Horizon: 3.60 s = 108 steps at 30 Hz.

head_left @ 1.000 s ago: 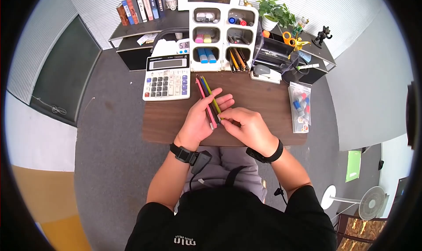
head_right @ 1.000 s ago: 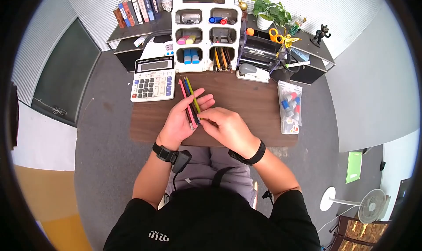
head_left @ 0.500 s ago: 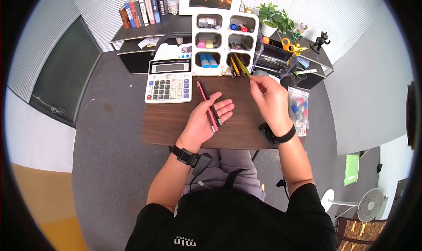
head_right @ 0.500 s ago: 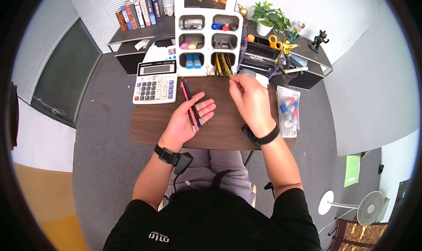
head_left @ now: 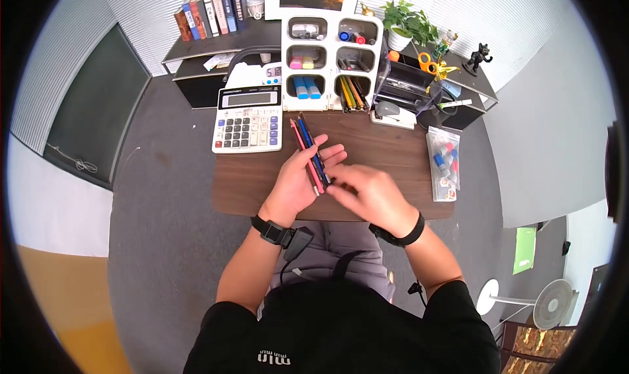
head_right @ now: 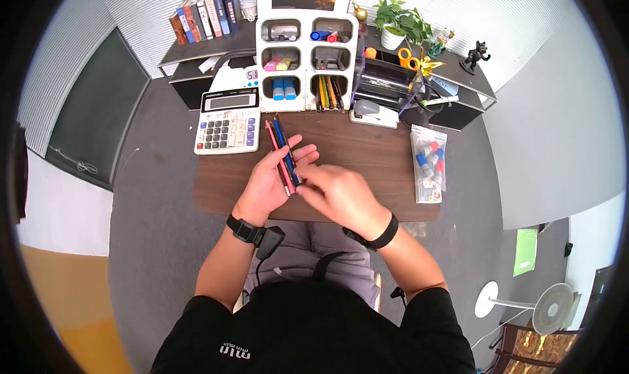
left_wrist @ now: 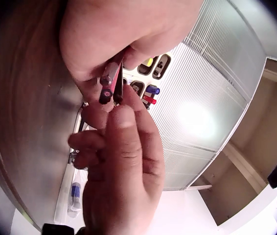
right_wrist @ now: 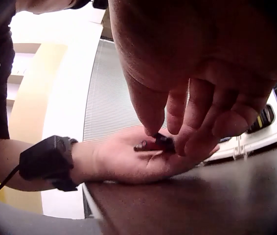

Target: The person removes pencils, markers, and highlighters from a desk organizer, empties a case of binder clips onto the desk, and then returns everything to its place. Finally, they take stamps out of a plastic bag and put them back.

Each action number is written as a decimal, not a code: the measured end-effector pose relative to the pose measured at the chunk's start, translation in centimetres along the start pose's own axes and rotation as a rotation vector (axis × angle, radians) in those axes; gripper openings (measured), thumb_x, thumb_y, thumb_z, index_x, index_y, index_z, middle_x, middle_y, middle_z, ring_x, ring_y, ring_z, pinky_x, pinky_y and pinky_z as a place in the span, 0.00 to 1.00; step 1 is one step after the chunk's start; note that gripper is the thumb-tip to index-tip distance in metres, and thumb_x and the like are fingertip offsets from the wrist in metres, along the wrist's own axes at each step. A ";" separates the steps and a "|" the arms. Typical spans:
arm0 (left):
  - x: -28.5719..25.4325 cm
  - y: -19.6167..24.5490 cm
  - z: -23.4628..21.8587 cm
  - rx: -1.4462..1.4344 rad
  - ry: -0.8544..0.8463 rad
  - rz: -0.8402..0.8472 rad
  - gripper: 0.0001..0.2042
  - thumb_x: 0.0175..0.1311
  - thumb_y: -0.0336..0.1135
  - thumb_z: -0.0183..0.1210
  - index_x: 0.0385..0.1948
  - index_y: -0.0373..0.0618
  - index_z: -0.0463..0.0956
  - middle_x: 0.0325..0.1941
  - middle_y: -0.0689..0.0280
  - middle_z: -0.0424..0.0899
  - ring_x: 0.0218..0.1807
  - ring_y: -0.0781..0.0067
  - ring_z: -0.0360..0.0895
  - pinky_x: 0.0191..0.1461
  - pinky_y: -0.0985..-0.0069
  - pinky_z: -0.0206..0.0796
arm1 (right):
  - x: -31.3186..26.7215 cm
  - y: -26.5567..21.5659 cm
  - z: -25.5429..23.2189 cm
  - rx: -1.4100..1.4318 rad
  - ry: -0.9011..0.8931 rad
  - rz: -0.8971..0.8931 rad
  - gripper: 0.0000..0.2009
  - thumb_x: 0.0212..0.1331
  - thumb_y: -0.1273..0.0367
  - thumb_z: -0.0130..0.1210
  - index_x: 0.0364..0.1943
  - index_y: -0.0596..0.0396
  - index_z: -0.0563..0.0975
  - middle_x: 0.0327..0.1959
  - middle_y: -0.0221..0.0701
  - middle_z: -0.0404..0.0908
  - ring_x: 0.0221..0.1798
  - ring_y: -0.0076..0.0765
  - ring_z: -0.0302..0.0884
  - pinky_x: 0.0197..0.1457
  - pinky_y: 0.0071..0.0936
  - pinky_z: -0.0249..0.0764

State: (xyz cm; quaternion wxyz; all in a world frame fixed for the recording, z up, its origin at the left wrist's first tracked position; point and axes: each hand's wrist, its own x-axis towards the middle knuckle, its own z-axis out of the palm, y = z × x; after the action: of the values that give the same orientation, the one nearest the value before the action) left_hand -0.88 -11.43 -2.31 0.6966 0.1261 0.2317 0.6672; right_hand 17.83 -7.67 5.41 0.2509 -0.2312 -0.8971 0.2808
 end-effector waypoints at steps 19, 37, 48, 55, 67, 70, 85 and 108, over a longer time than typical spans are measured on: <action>-0.4 0.5 0.7 -0.019 0.041 -0.018 0.25 0.81 0.41 0.49 0.74 0.39 0.62 0.72 0.42 0.72 0.72 0.46 0.74 0.76 0.53 0.68 | 1.6 2.9 -3.6 -0.009 0.527 0.074 0.10 0.66 0.73 0.65 0.49 0.59 0.86 0.40 0.40 0.90 0.37 0.35 0.88 0.42 0.29 0.82; 0.2 0.1 0.2 -0.038 0.046 -0.021 0.26 0.81 0.42 0.50 0.74 0.39 0.61 0.72 0.41 0.72 0.73 0.46 0.73 0.76 0.52 0.68 | 1.7 3.3 -1.2 -0.046 0.316 -0.113 0.13 0.63 0.72 0.65 0.52 0.54 0.84 0.40 0.41 0.88 0.37 0.45 0.87 0.43 0.37 0.82; -0.5 0.4 0.5 0.045 0.017 -0.015 0.25 0.82 0.39 0.47 0.75 0.38 0.61 0.70 0.44 0.76 0.73 0.48 0.73 0.74 0.54 0.70 | 0.6 1.7 1.9 0.130 0.012 -0.095 0.13 0.61 0.76 0.65 0.50 0.54 0.84 0.41 0.38 0.87 0.42 0.48 0.87 0.47 0.38 0.83; -0.3 0.1 0.3 0.051 -0.007 -0.019 0.24 0.82 0.39 0.46 0.73 0.38 0.63 0.70 0.46 0.76 0.73 0.48 0.73 0.75 0.54 0.69 | 0.3 1.7 1.6 0.120 0.027 -0.082 0.12 0.62 0.74 0.66 0.50 0.53 0.85 0.42 0.38 0.88 0.42 0.48 0.86 0.46 0.38 0.82; 0.2 0.3 0.1 -0.053 0.003 -0.045 0.24 0.81 0.41 0.49 0.72 0.39 0.65 0.70 0.45 0.75 0.71 0.48 0.75 0.75 0.54 0.69 | 0.3 0.4 -4.9 0.045 0.417 0.044 0.09 0.66 0.74 0.64 0.47 0.60 0.87 0.40 0.38 0.90 0.38 0.33 0.88 0.43 0.27 0.83; 0.1 0.2 -0.1 -0.047 -0.004 -0.039 0.24 0.81 0.42 0.49 0.72 0.39 0.65 0.69 0.44 0.76 0.70 0.48 0.76 0.75 0.53 0.69 | 1.8 3.8 -4.4 0.030 0.480 0.166 0.09 0.70 0.71 0.62 0.49 0.60 0.86 0.39 0.40 0.90 0.35 0.34 0.88 0.41 0.28 0.82; 0.2 0.0 0.1 -0.055 0.008 -0.030 0.24 0.81 0.40 0.48 0.72 0.39 0.64 0.69 0.43 0.76 0.72 0.47 0.74 0.75 0.53 0.68 | 0.1 0.0 -1.3 0.001 0.172 -0.055 0.11 0.61 0.74 0.66 0.47 0.57 0.84 0.40 0.40 0.87 0.42 0.50 0.85 0.48 0.42 0.81; 0.0 0.3 0.6 0.025 0.035 -0.035 0.25 0.81 0.43 0.48 0.72 0.40 0.65 0.67 0.46 0.78 0.67 0.49 0.78 0.72 0.55 0.72 | 2.5 1.0 -2.7 0.009 0.510 0.021 0.08 0.66 0.74 0.64 0.47 0.60 0.86 0.40 0.42 0.89 0.41 0.47 0.89 0.45 0.35 0.83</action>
State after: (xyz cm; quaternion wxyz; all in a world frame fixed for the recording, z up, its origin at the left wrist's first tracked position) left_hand -0.87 -11.37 -1.66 0.7022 0.1191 0.2544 0.6542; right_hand 17.78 -4.54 7.54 0.4670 -0.3029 -0.8012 0.2199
